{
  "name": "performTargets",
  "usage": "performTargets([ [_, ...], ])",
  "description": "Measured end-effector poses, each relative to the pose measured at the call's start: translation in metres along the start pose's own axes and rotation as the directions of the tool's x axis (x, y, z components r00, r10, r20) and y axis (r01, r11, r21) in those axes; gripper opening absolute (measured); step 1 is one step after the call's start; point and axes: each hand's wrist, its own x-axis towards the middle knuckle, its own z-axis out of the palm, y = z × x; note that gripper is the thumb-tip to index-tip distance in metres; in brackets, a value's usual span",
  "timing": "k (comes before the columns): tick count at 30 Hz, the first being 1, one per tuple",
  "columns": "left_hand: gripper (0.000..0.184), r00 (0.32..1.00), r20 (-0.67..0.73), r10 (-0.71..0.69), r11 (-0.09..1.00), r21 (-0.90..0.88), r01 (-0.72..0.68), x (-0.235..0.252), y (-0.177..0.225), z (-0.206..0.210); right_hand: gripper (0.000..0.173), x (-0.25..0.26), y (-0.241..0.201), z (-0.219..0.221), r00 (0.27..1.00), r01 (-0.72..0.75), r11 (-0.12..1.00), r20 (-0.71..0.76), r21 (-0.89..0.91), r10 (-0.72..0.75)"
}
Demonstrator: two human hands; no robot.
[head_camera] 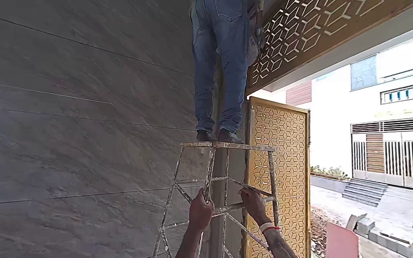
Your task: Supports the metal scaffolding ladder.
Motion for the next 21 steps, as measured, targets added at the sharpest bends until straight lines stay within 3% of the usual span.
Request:
performTargets([
  [4,0.020,1.000,0.004,0.004,1.000,0.004,-0.004,-0.003,-0.001,0.000,0.026,0.003,0.024,-0.034,0.970,0.093,0.981,-0.236,0.171,-0.051],
  [7,0.022,1.000,-0.001,0.020,1.000,-0.012,-0.020,-0.001,-0.001,0.000,0.028,0.019,0.031,-0.067,0.944,0.136,0.950,-0.329,0.280,-0.038],
  [10,0.022,1.000,-0.001,0.015,1.000,-0.025,-0.015,-0.002,0.000,0.001,0.028,0.033,0.022,-0.102,0.941,0.116,0.884,-0.336,0.452,0.048],
  [14,0.020,1.000,-0.019,0.002,1.000,-0.009,-0.002,-0.003,0.000,0.003,0.035,0.061,-0.005,-0.136,0.949,0.071,0.632,-0.248,0.771,0.197],
  [18,0.018,0.999,-0.034,-0.003,1.000,-0.024,0.003,-0.001,0.000,0.002,0.039,0.098,-0.040,-0.165,0.955,0.088,0.527,-0.222,0.845,0.196],
  [21,0.021,0.999,-0.045,0.010,0.999,-0.040,-0.012,-0.004,0.001,0.003,0.042,0.143,-0.058,-0.182,0.939,0.103,0.363,-0.211,0.926,0.272],
])
